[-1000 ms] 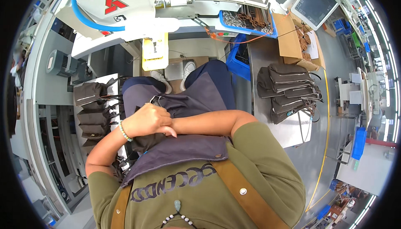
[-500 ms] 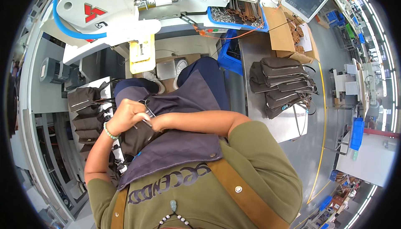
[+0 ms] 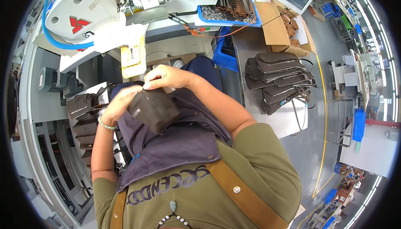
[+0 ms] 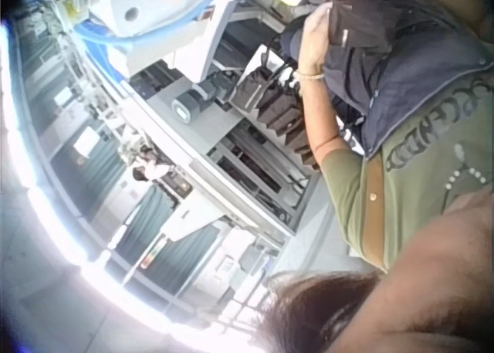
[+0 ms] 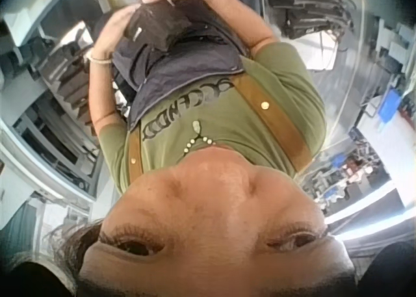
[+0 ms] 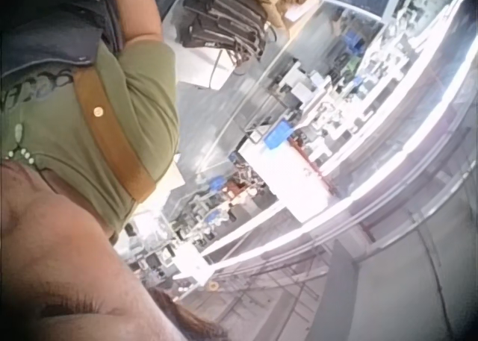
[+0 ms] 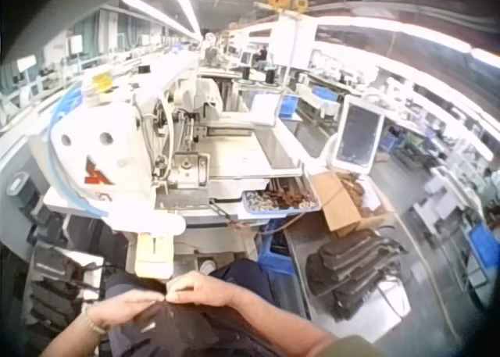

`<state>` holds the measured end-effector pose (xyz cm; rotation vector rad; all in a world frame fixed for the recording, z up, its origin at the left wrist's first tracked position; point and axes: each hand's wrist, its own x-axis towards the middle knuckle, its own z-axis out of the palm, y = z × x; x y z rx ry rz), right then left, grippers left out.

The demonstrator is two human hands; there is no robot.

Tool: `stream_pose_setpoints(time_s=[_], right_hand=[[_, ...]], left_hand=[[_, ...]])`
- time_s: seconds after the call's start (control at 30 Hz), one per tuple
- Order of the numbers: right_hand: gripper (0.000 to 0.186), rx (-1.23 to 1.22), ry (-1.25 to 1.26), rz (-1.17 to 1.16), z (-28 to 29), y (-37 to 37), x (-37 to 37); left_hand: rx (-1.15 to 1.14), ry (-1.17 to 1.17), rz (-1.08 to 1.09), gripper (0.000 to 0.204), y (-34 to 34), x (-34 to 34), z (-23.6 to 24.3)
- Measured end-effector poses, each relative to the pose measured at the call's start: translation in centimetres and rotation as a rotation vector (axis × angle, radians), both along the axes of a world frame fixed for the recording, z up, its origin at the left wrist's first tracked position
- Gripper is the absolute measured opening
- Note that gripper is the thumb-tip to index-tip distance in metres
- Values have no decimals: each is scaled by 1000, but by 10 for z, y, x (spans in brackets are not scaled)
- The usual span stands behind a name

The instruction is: The worker is sewing small fabric or leather pouches using an industrial sewing machine.

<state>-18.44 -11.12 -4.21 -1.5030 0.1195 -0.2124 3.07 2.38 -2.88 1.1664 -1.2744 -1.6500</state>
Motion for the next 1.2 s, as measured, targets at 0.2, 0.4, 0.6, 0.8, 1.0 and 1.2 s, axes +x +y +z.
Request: stream_pose_setpoints(time_s=[0.2, 0.4, 0.6, 0.8, 1.0, 1.2], right_hand=[[29, 54, -151, 225, 17, 15, 20], [39, 63, -301, 401, 10, 23, 29], [38, 157, -256, 338, 3, 30, 28], [26, -42, -199, 13, 9, 7, -4], [29, -213, 48, -28, -4, 11, -11], [17, -631, 245, -818, -18, -86, -83]], left_hand=[[-2, 389, -411, 48, 26, -41, -91], [438, 758, -287, 54, 26, -63, -111], [588, 981, -194, 59, 32, -74, -74], [-10, -32, 142, 28, 3, -1, -25], [-386, -370, 133, 39, 1, 20, -10], [-467, -346, 300, 46, 19, 25, -28]])
